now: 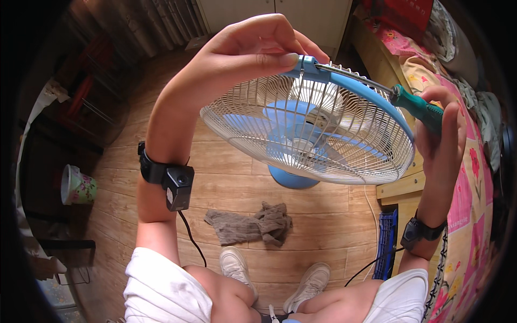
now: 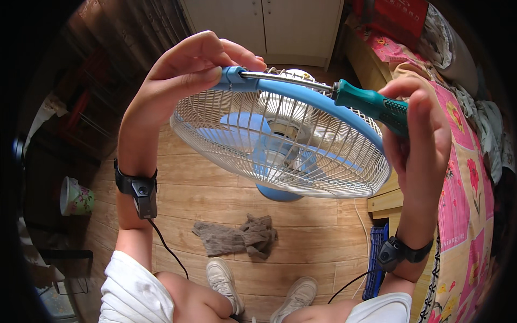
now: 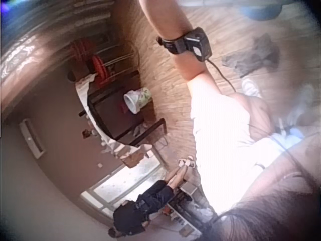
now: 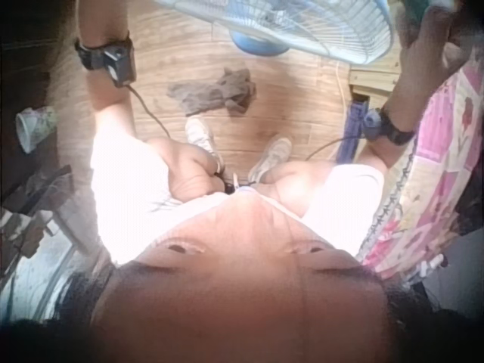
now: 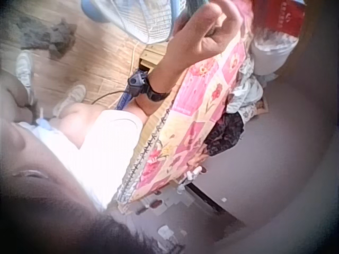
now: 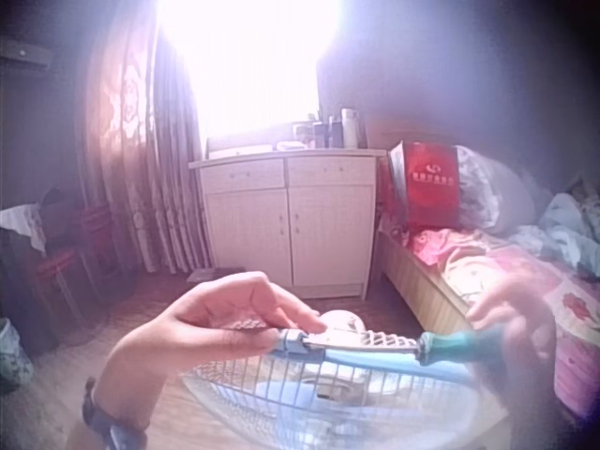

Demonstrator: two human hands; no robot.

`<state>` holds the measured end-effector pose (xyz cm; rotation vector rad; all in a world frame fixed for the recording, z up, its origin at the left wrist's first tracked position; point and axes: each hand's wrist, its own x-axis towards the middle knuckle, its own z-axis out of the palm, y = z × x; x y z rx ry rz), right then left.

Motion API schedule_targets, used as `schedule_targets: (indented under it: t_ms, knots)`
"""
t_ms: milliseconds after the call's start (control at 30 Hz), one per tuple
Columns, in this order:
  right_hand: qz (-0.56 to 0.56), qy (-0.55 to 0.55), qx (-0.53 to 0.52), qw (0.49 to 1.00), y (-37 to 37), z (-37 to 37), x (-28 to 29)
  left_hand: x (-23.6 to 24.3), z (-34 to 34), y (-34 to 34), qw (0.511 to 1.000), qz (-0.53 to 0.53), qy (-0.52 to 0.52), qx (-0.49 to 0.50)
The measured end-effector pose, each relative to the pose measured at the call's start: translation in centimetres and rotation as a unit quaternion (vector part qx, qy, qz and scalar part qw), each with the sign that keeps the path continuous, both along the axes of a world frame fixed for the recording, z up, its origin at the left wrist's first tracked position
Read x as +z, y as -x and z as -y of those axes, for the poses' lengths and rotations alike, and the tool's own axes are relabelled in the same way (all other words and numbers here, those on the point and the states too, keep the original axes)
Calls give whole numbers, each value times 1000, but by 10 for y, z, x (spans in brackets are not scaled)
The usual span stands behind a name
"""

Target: The person approaches a standing fan, wipes the base with a cloth, and then uses a screwdriver to tighten a screw on the fan's neck. The person continues to adjust the screw for the remainder of the clip.

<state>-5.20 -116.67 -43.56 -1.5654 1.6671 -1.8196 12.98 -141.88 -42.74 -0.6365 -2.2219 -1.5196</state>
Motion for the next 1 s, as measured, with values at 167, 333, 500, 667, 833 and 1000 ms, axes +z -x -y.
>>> schedule_targets:
  t_ms: [167, 333, 500, 667, 833, 1000]
  knots:
    - [97, -46, -33, 994, -10, -6, 9, -1, 2, 1, 1000, -10, 18, 1]
    - [-129, 53, -96, 986, -9, -9, 1, -1, 6, 1, 999, -17, 32, 4]
    - [-371, 162, -104, 908, 0, -7, -2, -1, 8, -1, 999, -15, 40, 5]
    - [-488, 184, -27, 853, 16, 1, 4, -1, 6, -1, 1000, -22, 19, -4]
    - [-621, 200, -170, 738, 12, -3, 5, -2, 4, 2, 999, -26, 35, -2]
    - [-434, 240, -58, 866, 5, 10, 7, -1, 3, 0, 999, -27, 35, 0]
